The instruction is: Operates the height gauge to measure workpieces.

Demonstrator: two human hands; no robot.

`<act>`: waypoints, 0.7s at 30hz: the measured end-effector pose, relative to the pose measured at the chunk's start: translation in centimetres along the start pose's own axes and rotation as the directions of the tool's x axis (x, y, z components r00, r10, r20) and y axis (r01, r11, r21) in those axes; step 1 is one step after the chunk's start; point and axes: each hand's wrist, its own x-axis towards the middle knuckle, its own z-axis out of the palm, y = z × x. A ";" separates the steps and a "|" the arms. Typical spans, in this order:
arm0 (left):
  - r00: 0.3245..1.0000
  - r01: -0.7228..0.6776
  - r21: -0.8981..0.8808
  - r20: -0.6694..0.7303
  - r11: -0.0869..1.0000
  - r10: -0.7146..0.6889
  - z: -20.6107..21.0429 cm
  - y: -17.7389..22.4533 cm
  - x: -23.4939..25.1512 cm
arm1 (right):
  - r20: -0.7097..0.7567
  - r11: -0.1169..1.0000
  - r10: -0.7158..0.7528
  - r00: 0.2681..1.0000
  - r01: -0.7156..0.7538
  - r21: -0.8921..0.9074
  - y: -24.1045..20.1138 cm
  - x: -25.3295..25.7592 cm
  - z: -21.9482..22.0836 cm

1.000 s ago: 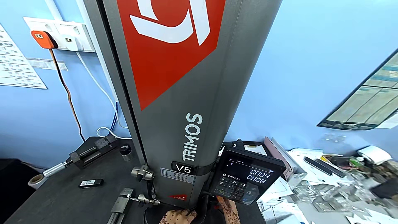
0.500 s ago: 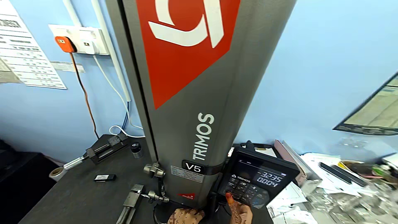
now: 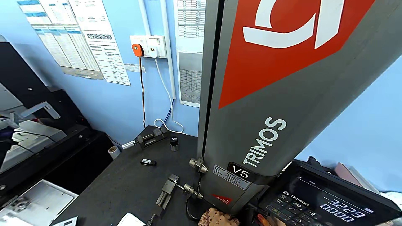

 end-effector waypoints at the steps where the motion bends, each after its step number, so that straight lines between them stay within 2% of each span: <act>1: 1.000 -0.002 -0.002 0.011 1.000 0.002 -0.1 0.0 0.0 | -0.001 1.000 0.003 1.000 -0.003 0.005 0.1 0.0 0.0; 8: 0.998 0.011 -0.013 0.060 1.000 -0.010 -0.4 0.1 0.1 | 0.002 1.000 0.000 1.000 0.000 0.017 0.0 0.1 0.2; 13: 1.000 -0.007 0.002 0.024 1.000 0.007 -0.4 0.0 0.1 | 0.008 0.999 0.003 1.000 -0.004 0.048 0.0 0.1 0.2; 16: 0.971 0.100 -0.039 0.221 0.994 -0.089 -2.4 0.8 0.3 | 0.008 0.997 0.002 1.000 -0.002 0.076 -0.2 0.1 0.4; 17: 0.971 0.100 -0.035 0.222 0.994 -0.090 -2.4 0.8 0.3 | 0.007 0.997 0.006 1.000 -0.006 0.076 -0.4 0.1 0.5; 20: 1.000 -0.006 0.011 -0.030 1.000 0.007 0.2 -0.1 0.0 | 0.012 0.996 0.032 0.999 -0.033 0.085 -0.8 0.1 0.5; 21: 0.998 -0.017 0.016 -0.054 1.000 0.018 0.5 -0.2 -0.1 | 0.004 0.995 0.048 0.999 -0.048 0.082 -1.0 0.1 0.6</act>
